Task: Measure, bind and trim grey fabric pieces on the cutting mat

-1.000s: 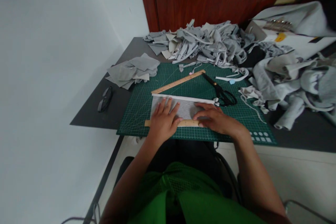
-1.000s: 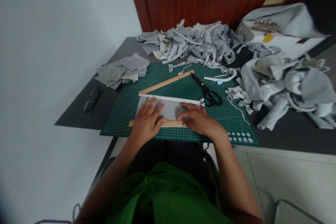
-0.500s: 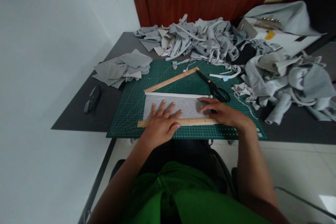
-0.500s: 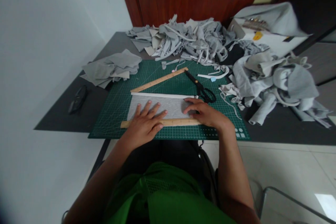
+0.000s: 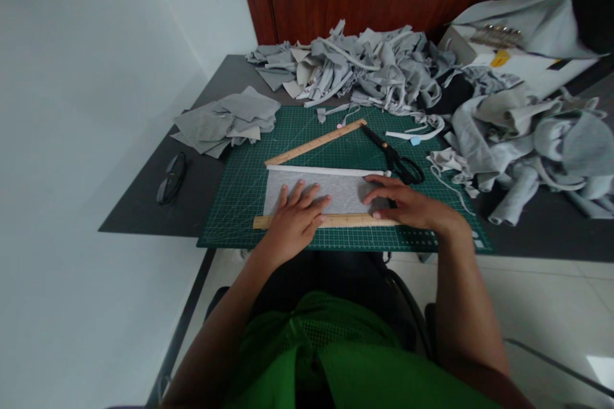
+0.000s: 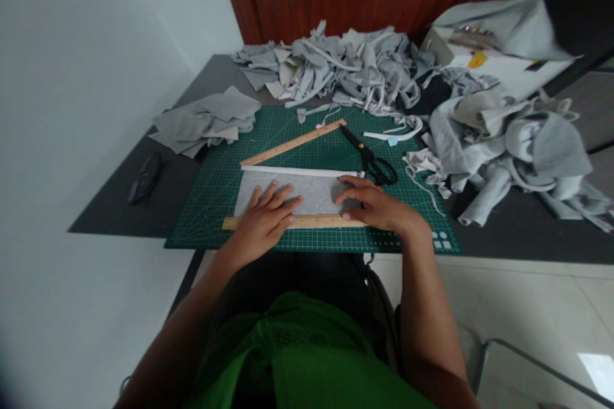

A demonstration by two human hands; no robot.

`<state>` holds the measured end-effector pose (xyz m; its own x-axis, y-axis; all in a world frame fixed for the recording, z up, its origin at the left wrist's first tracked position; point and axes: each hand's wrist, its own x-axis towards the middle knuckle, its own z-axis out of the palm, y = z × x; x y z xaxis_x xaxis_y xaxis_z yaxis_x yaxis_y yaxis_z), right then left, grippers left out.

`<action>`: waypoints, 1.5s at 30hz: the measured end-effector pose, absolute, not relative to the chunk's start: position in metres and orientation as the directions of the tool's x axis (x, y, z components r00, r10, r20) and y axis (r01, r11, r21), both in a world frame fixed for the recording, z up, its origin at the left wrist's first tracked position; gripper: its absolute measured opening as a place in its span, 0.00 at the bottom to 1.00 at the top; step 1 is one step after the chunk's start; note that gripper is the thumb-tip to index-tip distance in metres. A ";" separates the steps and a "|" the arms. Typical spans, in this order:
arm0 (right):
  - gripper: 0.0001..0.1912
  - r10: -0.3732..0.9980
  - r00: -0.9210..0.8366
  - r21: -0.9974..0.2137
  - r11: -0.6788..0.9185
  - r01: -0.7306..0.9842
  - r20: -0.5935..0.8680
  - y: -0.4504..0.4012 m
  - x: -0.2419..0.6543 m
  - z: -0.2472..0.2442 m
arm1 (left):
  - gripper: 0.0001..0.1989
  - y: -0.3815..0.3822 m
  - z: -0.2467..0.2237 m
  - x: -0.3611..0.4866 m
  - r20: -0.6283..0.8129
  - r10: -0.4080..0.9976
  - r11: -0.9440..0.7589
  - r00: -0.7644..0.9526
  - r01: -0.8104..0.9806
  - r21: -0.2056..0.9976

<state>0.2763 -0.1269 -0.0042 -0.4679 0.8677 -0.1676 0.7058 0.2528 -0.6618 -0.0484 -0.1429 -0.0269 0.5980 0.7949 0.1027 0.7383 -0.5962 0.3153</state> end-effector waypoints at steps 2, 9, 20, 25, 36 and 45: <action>0.16 0.873 -0.459 -0.654 0.251 0.714 -0.167 -0.128 0.274 -0.004 | 0.20 -0.141 -0.026 -0.051 0.095 0.787 -0.599 0.610 0.719 0.352; 0.16 0.912 -0.379 -0.543 0.241 0.804 -0.157 -0.137 0.256 -0.003 | 0.11 -0.149 -0.021 -0.043 0.127 0.834 -0.541 0.537 0.749 0.382; 0.18 0.914 -0.374 -0.464 0.266 0.845 -0.156 -0.141 0.254 -0.020 | 0.46 -0.179 -0.029 -0.013 0.152 0.760 -0.644 0.631 0.701 0.307; 0.16 0.891 -0.450 -0.493 0.416 0.764 0.056 -0.133 0.256 -0.023 | 0.56 -0.181 -0.037 -0.013 0.168 0.766 -0.643 0.621 0.733 0.220; 0.23 0.943 -0.044 -0.320 0.156 0.935 0.330 -0.103 0.277 -0.043 | 0.55 -0.178 -0.035 -0.013 0.157 0.765 -0.644 0.625 0.737 0.205; 0.25 0.947 0.011 -0.345 0.106 0.932 0.320 -0.083 0.293 -0.056 | 0.52 -0.179 -0.036 -0.012 0.134 0.773 -0.633 0.620 0.742 0.222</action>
<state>0.2931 -0.0829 -0.0563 0.0107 0.9473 0.3203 0.9324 0.1063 -0.3455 -0.0121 -0.1788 -0.0362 0.6196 0.7735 0.1337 0.7420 -0.6327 0.2218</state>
